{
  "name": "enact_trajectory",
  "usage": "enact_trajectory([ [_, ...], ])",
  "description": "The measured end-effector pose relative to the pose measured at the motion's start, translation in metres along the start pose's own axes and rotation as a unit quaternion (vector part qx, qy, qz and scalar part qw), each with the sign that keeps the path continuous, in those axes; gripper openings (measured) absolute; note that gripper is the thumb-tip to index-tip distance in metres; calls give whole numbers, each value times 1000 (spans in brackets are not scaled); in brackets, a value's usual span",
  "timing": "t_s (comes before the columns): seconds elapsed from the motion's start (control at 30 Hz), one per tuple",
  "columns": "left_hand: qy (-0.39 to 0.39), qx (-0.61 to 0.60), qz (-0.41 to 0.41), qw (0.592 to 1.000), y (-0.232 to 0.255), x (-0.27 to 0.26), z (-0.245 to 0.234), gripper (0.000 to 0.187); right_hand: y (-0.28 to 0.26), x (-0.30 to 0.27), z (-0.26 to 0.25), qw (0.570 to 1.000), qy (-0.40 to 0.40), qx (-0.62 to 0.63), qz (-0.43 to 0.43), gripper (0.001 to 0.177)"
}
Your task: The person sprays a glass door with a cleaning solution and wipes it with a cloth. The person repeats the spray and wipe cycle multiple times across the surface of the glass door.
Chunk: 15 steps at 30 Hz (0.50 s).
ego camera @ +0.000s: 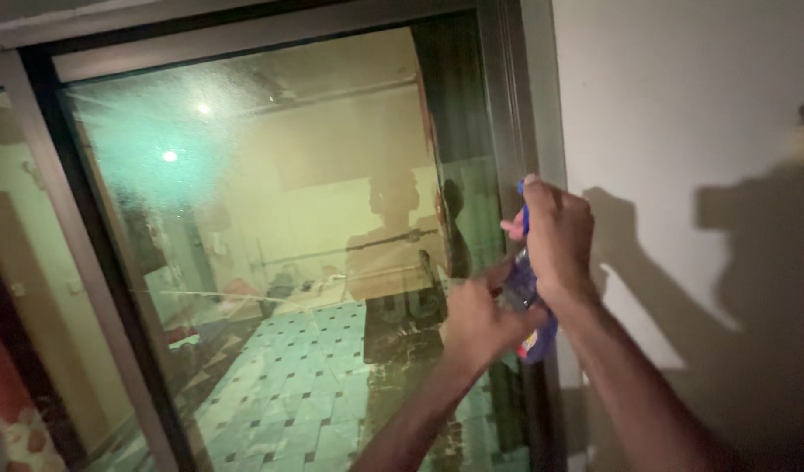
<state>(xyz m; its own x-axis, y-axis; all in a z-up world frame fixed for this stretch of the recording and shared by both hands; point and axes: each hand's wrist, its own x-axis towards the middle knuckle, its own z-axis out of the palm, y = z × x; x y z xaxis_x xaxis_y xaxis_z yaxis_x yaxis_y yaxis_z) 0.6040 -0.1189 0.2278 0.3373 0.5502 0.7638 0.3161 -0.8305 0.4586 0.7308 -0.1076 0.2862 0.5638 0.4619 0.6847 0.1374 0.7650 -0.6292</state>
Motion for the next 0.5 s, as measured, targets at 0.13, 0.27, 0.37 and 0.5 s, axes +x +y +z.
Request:
enact_trajectory([
  [0.13, 47, 49, 11, 998, -7, -18, 15, 67, 14, -24, -12, 1000, -13, 15, -17, 45],
  [0.27, 43, -27, -17, 999, -9, -31, 21, 61, 19, -38, -12, 997, -37, 27, -59, 37],
  [0.37, 110, -3, -11, 994, -15, -41, 17, 56, 20, -48, 0, 998, -51, 39, -22, 41],
  [0.5, 157, 6, -47, 986, -20, -58, 3, 62, 17, -68, 13, 997, -81, 0, 1, 47],
])
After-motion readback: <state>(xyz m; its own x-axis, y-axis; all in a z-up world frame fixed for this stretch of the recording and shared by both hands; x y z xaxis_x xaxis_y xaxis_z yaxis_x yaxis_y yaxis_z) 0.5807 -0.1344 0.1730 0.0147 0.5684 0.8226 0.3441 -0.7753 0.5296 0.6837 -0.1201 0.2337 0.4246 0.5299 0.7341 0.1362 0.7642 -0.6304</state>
